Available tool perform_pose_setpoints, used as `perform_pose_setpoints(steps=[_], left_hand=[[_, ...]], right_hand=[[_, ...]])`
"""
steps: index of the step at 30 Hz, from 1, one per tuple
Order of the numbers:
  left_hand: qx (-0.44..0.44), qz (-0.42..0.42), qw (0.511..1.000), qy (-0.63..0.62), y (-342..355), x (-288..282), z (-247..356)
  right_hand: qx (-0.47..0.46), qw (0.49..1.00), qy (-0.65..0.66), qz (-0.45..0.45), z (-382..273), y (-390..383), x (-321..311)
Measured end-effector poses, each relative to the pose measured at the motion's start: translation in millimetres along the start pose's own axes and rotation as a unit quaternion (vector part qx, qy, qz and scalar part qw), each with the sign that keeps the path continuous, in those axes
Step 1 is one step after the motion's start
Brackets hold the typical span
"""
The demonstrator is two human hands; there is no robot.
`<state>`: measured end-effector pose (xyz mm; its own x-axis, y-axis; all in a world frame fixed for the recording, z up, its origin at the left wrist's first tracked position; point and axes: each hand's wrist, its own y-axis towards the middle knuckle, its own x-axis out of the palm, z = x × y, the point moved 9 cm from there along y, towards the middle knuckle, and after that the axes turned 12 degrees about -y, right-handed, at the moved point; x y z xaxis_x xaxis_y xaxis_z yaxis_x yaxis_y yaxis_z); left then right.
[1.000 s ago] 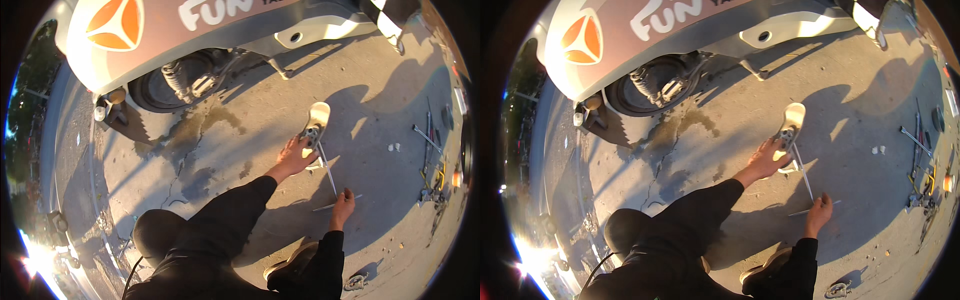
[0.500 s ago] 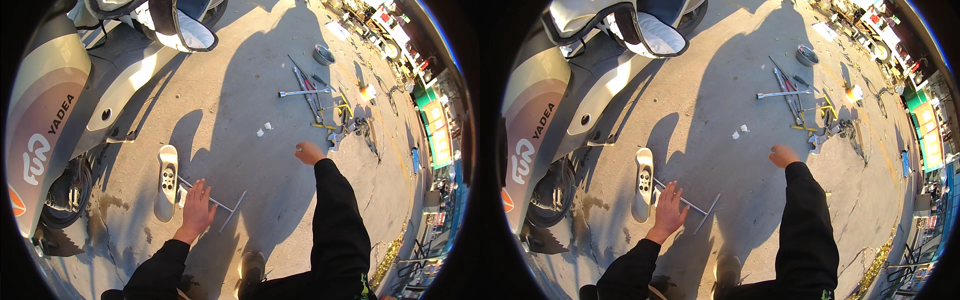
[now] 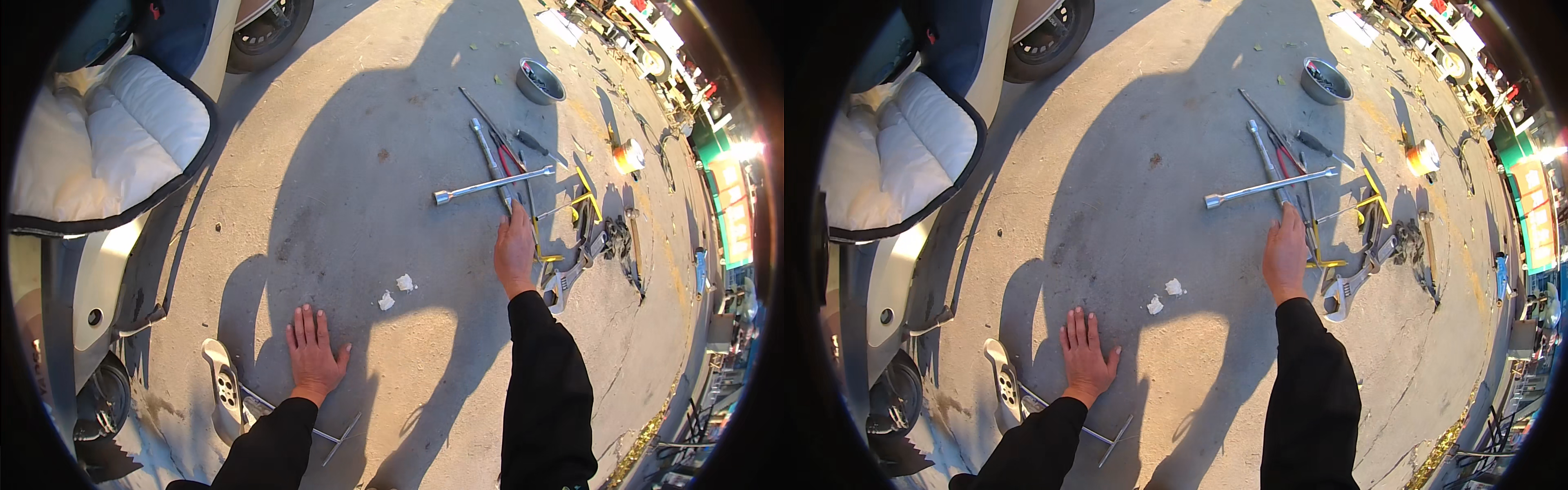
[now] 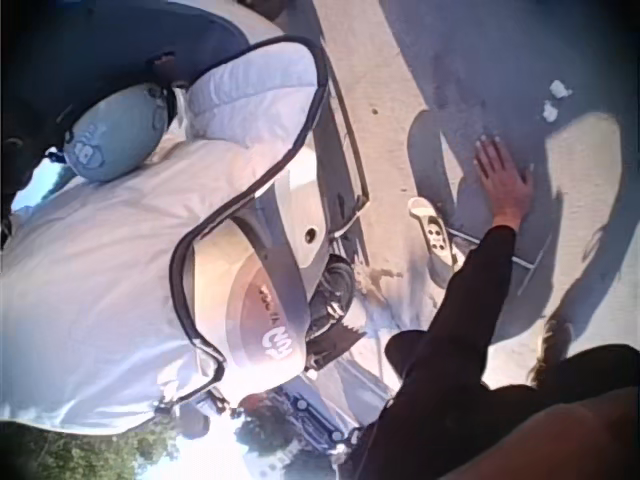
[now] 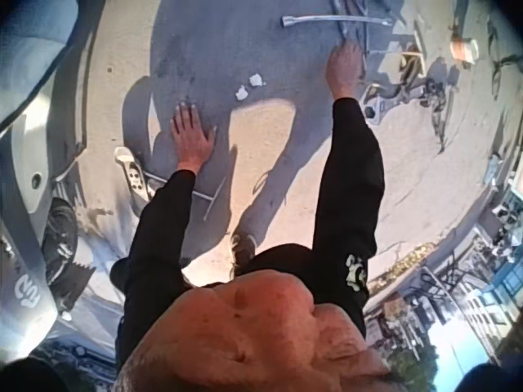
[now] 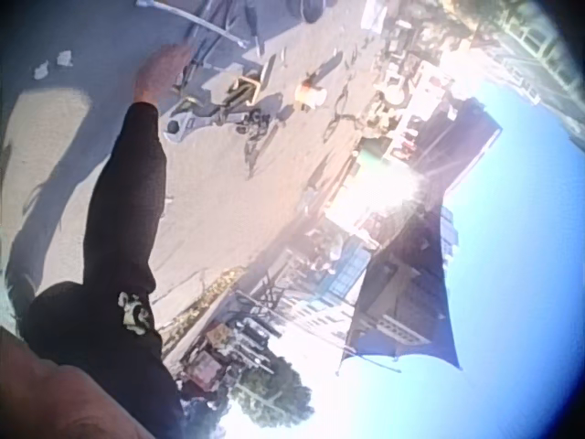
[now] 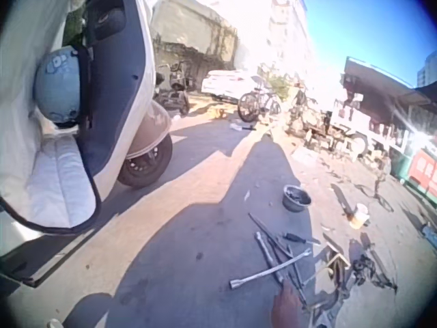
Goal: The person kneels beside a white scooter and uses a socket wrench and pliers to remove the rear brake assembly and related fasteners. They detach the brake caliper, disconnect a cable, and place the removed parts on the ground.
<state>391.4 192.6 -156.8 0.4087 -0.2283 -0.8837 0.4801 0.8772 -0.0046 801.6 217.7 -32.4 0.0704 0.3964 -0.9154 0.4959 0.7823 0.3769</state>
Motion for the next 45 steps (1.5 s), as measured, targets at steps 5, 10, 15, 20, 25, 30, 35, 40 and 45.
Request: perform_pose_setpoints(steps=[5,10,15,20,25,30,35,40,45], left_hand=[[-0.005,-0.016,0.999,-0.029,7,-4,0],[-0.009,-0.025,0.999,-0.03,4,1,-5],[-0.017,-0.028,0.999,-0.033,3,1,-8],[-0.029,-0.051,0.997,-0.046,3,3,-7],[-0.023,-0.041,0.998,-0.048,4,2,-8],[-0.017,-0.035,0.998,-0.046,4,1,-5],[-0.015,-0.022,0.998,-0.049,6,-3,-4],[-0.012,-0.017,0.999,-0.039,7,-7,0],[-0.011,-0.006,0.998,-0.062,8,-8,0]], right_hand=[[-0.029,0.998,-0.047,-0.031,3,115,40],[0.066,0.967,-0.171,-0.176,45,163,95],[0.139,0.94,-0.221,-0.222,62,183,111],[0.025,0.906,-0.262,-0.332,44,183,127],[0.061,0.932,-0.24,-0.266,39,181,114],[0.044,0.992,-0.107,-0.059,15,160,32],[-0.037,0.976,-0.191,-0.102,-6,48,0],[-0.109,0.957,-0.267,-0.005,5,-9,26],[-0.102,0.936,-0.336,-0.02,20,3,60]])
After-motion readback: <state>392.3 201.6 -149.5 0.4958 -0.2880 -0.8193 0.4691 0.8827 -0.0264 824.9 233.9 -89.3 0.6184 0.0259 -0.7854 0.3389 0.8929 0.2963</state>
